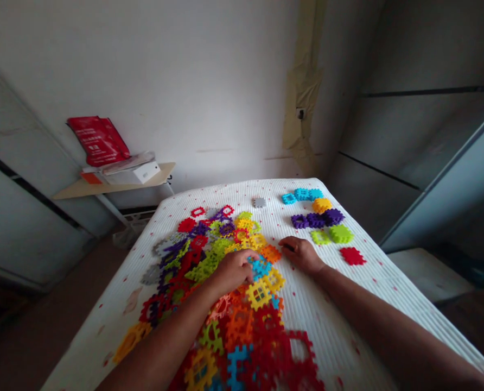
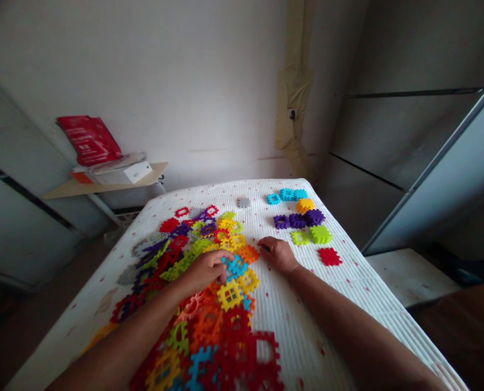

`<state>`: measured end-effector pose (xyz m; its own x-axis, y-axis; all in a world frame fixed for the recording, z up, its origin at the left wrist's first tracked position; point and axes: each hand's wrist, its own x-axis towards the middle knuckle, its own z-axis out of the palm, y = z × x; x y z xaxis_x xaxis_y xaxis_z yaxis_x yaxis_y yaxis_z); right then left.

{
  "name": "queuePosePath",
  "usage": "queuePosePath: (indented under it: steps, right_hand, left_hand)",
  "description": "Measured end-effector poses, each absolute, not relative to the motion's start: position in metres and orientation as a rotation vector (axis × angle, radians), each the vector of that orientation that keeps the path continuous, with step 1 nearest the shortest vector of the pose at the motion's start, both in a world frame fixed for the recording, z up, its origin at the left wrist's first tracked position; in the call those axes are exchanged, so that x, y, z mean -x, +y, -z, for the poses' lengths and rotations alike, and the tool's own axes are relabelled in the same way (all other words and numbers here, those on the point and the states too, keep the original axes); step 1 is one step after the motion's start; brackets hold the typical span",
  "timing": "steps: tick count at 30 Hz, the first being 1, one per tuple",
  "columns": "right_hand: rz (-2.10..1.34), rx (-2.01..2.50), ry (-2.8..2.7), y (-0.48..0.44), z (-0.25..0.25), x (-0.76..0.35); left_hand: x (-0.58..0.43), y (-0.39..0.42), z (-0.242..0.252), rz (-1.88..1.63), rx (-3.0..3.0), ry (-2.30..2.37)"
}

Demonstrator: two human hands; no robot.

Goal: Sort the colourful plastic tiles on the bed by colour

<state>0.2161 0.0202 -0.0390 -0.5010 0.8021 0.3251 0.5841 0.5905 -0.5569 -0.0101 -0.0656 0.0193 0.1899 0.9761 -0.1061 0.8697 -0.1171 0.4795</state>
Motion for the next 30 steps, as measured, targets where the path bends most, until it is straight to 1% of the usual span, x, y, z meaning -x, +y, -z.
queuePosePath:
  steps: [7,16,23,30]
  right_hand:
    - [-0.464,1.08,-2.289,0.021,0.042,-0.215]
    - [-0.446,1.083,-2.303,0.021,0.041,-0.215]
    - [-0.48,1.09,-2.279,0.021,0.039,-0.214]
    - [-0.443,1.121,-2.3,0.021,0.04,-0.212]
  left_hand:
    - [0.005,-0.061,-0.02,-0.252,-2.126,1.845]
    - [-0.008,-0.046,-0.021,-0.076,-2.269,1.764]
    - [-0.003,-0.05,-0.02,-0.116,-2.301,1.823]
    - [0.002,-0.049,-0.013,-0.182,-2.227,1.721]
